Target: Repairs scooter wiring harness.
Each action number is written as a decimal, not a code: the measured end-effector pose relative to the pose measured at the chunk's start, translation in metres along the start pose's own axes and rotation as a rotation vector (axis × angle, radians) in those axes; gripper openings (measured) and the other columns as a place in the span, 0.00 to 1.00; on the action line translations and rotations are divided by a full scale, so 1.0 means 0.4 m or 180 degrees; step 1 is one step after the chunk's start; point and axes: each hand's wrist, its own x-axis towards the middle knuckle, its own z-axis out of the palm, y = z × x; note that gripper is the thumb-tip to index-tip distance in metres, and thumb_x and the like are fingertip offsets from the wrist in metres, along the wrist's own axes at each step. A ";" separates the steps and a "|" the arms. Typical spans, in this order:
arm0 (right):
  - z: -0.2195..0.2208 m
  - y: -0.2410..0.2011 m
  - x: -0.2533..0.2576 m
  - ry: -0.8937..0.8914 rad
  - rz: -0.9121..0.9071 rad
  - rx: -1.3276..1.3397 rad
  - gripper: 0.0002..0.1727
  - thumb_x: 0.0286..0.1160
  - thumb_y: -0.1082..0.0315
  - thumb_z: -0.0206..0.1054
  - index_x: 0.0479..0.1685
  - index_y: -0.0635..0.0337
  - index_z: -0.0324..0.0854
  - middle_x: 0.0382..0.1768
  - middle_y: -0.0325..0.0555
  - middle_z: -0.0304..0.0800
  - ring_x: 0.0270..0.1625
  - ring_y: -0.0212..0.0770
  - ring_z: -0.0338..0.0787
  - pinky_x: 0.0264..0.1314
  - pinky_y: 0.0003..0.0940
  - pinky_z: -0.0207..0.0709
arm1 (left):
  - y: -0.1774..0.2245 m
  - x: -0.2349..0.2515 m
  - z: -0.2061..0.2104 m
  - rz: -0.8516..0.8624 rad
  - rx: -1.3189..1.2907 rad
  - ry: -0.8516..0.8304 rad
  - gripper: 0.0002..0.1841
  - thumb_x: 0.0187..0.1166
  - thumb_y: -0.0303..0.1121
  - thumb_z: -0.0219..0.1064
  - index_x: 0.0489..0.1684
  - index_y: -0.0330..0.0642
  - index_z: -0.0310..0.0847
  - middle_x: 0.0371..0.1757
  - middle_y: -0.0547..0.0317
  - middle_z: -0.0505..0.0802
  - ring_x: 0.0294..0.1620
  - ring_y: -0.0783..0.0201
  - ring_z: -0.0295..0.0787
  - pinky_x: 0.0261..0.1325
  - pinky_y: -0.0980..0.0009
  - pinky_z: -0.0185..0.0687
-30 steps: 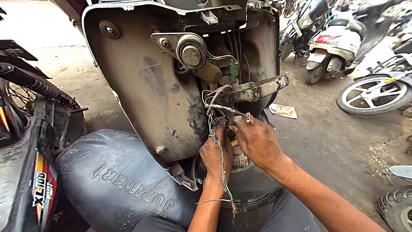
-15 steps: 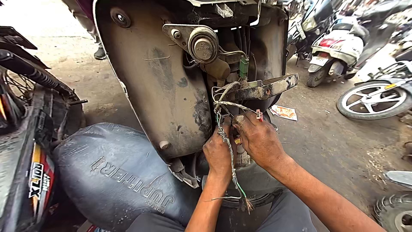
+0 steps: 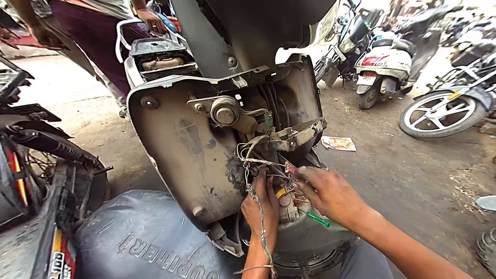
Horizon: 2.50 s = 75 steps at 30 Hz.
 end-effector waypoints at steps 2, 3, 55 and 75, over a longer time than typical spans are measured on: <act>-0.038 0.042 -0.054 -0.0197 0.0178 0.0165 0.14 0.86 0.51 0.60 0.45 0.46 0.89 0.32 0.29 0.90 0.32 0.28 0.89 0.36 0.31 0.88 | -0.001 0.001 0.000 -0.0002 -0.0026 0.0004 0.17 0.89 0.40 0.60 0.68 0.48 0.88 0.53 0.53 0.97 0.44 0.51 0.96 0.41 0.45 0.89; -0.051 0.060 -0.079 -0.0287 0.0179 0.0247 0.15 0.87 0.50 0.59 0.43 0.44 0.89 0.31 0.26 0.90 0.32 0.25 0.89 0.37 0.27 0.87 | -0.002 0.000 -0.001 -0.0026 -0.0041 -0.0016 0.17 0.89 0.41 0.60 0.68 0.48 0.88 0.53 0.53 0.97 0.44 0.51 0.96 0.42 0.45 0.88; 0.157 -0.037 0.026 0.1752 0.0037 0.1996 0.06 0.76 0.72 0.73 0.46 0.61 0.93 0.44 0.41 0.95 0.47 0.29 0.93 0.54 0.26 0.89 | 0.022 0.000 -0.002 -0.0053 -0.0207 0.0082 0.13 0.85 0.37 0.65 0.58 0.46 0.91 0.40 0.58 0.96 0.34 0.62 0.92 0.38 0.54 0.85; 0.168 -0.025 0.036 0.1306 -0.0122 0.0765 0.10 0.82 0.63 0.68 0.44 0.59 0.91 0.43 0.43 0.91 0.48 0.35 0.92 0.53 0.29 0.88 | 0.019 -0.007 0.007 0.0000 -0.0062 0.0067 0.14 0.87 0.35 0.60 0.62 0.46 0.89 0.48 0.54 0.97 0.42 0.54 0.95 0.40 0.48 0.88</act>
